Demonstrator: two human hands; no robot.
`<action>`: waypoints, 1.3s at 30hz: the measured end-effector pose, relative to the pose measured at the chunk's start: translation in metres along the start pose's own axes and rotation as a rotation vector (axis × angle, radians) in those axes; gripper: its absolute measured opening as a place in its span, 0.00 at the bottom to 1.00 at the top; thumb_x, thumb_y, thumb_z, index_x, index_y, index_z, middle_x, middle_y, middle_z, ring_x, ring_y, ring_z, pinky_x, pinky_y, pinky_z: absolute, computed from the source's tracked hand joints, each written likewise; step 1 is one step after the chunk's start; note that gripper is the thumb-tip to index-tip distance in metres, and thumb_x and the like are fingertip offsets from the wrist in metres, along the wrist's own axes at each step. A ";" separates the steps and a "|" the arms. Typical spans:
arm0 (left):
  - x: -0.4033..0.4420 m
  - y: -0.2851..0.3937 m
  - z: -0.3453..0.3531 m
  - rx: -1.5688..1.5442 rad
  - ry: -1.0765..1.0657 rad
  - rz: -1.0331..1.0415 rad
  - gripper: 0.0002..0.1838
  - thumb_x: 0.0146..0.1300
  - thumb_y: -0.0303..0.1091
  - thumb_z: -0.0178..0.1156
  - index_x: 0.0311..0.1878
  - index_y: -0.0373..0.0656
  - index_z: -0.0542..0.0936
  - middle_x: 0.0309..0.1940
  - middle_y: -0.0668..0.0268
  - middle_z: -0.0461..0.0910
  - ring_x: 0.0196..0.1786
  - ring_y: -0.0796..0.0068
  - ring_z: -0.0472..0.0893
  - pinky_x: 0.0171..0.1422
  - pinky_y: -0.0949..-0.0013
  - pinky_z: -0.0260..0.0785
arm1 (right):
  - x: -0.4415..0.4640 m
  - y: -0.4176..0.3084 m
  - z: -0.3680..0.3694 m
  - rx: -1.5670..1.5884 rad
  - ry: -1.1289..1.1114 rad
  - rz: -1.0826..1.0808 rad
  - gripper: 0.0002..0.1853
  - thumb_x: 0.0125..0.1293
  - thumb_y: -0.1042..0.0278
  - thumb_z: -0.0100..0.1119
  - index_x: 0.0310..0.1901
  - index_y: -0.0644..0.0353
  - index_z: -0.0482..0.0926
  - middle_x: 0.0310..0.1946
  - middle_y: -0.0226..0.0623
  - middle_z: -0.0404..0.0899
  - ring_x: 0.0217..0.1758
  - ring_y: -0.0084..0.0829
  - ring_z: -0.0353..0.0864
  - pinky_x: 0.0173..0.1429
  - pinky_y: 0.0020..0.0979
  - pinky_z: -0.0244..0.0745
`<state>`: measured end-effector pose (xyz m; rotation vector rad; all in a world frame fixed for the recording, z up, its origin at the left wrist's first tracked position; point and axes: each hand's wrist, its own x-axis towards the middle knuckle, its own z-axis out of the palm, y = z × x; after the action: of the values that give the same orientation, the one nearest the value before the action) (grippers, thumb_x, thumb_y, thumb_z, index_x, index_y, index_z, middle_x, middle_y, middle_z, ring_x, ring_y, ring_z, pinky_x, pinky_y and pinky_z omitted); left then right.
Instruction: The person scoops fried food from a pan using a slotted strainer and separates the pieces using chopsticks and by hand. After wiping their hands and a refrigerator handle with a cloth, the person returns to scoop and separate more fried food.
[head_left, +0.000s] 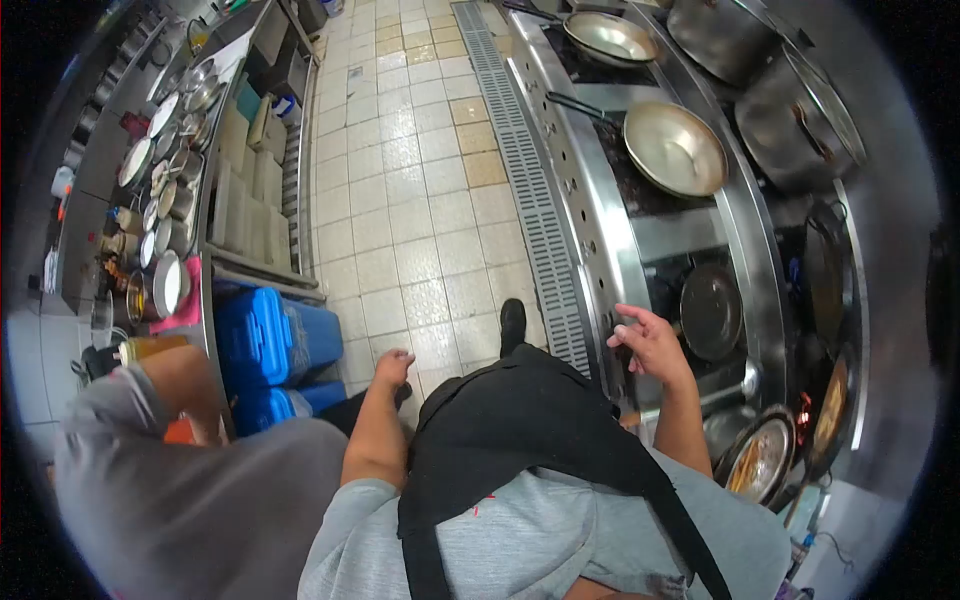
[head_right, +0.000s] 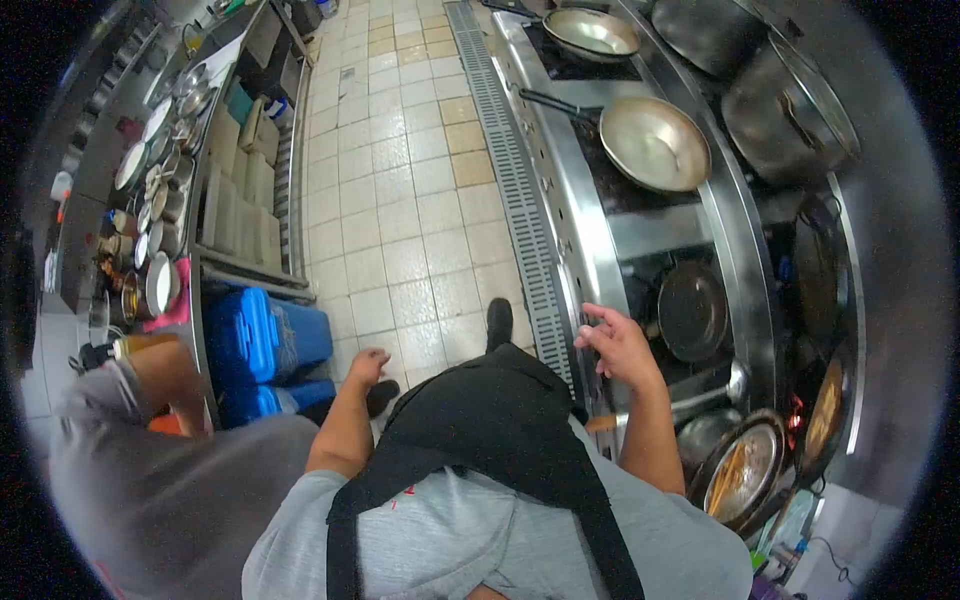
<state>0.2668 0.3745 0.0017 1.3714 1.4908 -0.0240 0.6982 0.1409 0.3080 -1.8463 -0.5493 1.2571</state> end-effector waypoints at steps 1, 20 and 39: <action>0.016 -0.022 -0.004 0.054 0.007 0.015 0.20 0.59 0.40 0.62 0.49 0.36 0.79 0.40 0.53 0.81 0.36 0.61 0.80 0.37 0.62 0.69 | 0.022 -0.010 -0.005 0.002 -0.018 0.001 0.26 0.66 0.65 0.58 0.63 0.65 0.67 0.31 0.34 0.83 0.14 0.17 0.69 0.16 0.20 0.64; 0.153 -0.024 -0.084 0.668 -0.187 0.077 0.19 0.54 0.46 0.60 0.44 0.44 0.81 0.41 0.55 0.82 0.45 0.51 0.81 0.51 0.51 0.73 | 0.518 -0.230 0.127 -0.957 -0.277 -0.194 0.29 0.61 0.50 0.60 0.58 0.61 0.74 0.57 0.50 0.74 0.62 0.49 0.71 0.66 0.39 0.65; 0.520 0.410 -0.330 -0.604 0.142 -0.226 0.21 0.62 0.42 0.61 0.56 0.45 0.73 0.42 0.64 0.79 0.33 0.64 0.81 0.28 0.66 0.68 | 0.822 -0.375 0.090 -0.596 -0.100 -0.201 0.21 0.62 0.62 0.62 0.54 0.63 0.76 0.36 0.37 0.81 0.32 0.25 0.79 0.35 0.29 0.75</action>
<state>0.4650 1.0862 0.0408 0.7282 1.5921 0.3599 0.9841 0.9874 0.1445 -2.1379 -1.2382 1.1259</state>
